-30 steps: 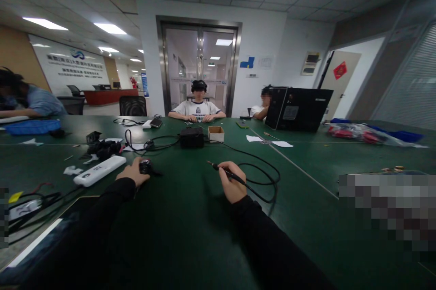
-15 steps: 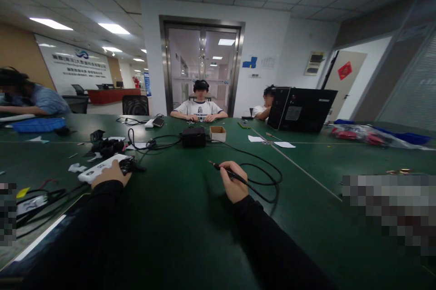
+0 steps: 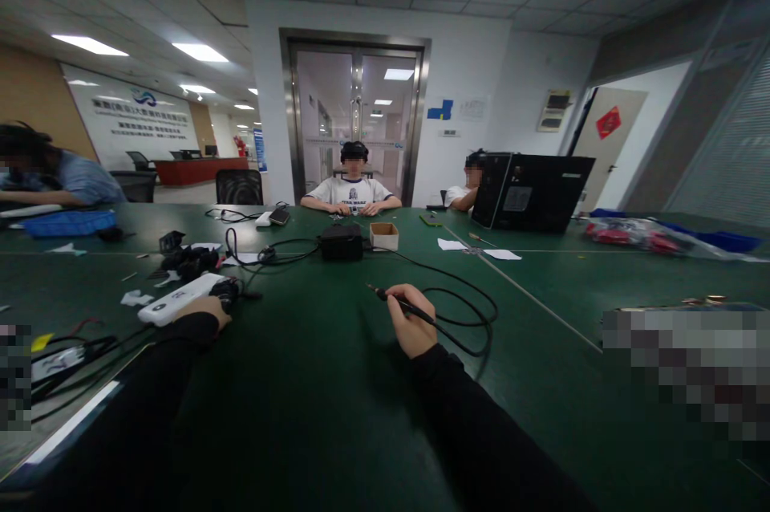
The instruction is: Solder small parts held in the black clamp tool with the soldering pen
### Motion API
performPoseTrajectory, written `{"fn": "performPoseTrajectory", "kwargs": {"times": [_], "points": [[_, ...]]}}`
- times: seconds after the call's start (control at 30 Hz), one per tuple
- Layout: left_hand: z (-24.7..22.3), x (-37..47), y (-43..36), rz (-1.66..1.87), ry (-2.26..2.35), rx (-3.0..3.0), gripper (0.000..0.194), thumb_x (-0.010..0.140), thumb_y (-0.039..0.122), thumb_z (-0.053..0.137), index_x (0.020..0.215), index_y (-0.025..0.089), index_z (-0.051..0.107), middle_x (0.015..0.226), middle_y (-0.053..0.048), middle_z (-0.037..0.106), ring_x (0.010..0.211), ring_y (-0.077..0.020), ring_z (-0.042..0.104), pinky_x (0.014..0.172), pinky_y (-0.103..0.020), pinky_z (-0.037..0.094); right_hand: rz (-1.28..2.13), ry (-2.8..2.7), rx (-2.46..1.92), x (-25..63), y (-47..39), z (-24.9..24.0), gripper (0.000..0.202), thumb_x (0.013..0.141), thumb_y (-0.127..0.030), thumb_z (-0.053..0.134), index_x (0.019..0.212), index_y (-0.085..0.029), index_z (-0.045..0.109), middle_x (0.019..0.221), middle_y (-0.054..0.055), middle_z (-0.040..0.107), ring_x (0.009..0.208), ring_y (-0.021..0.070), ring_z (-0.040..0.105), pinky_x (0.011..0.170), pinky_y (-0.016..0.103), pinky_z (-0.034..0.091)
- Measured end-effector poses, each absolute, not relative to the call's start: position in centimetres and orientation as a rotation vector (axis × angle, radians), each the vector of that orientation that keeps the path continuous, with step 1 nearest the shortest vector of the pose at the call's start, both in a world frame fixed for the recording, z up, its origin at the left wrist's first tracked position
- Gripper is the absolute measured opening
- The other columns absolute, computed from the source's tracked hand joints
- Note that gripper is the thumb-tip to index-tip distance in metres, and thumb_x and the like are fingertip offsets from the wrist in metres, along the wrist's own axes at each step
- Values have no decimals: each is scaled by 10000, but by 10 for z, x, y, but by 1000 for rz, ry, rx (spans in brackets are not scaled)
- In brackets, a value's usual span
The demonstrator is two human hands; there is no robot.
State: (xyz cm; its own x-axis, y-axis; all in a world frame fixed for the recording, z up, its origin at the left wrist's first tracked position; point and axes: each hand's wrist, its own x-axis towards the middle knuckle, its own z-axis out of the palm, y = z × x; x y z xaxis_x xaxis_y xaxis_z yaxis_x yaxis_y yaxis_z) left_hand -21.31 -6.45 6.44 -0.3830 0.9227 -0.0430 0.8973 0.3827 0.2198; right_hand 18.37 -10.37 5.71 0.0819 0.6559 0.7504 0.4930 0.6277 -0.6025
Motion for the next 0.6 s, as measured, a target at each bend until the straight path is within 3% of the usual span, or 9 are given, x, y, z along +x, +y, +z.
{"fn": "performPoseTrajectory", "kwargs": {"times": [0.13,0.33,0.6], "points": [[69,-197,-64,41,2491,1661,230,665,343,606,741,132,651,909,-190,713,911,-322,668,753,-356,506,166,-1564,-997,184,-104,58,137,814,-209,501,774,-212,632,764,23,644,735,185,607,701,296,472],[70,-160,-64,101,2347,1616,178,667,367,632,644,194,596,686,-83,713,789,-257,691,645,-290,482,182,-1558,-1004,184,-103,55,131,817,-217,509,782,-216,636,765,18,641,736,183,610,702,297,475],[70,-82,-80,218,2136,1769,190,710,368,644,728,210,540,718,-32,735,776,-192,703,621,-252,439,172,-1562,-984,184,-103,56,136,817,-225,506,776,-213,634,769,26,646,736,186,605,696,301,477]]}}
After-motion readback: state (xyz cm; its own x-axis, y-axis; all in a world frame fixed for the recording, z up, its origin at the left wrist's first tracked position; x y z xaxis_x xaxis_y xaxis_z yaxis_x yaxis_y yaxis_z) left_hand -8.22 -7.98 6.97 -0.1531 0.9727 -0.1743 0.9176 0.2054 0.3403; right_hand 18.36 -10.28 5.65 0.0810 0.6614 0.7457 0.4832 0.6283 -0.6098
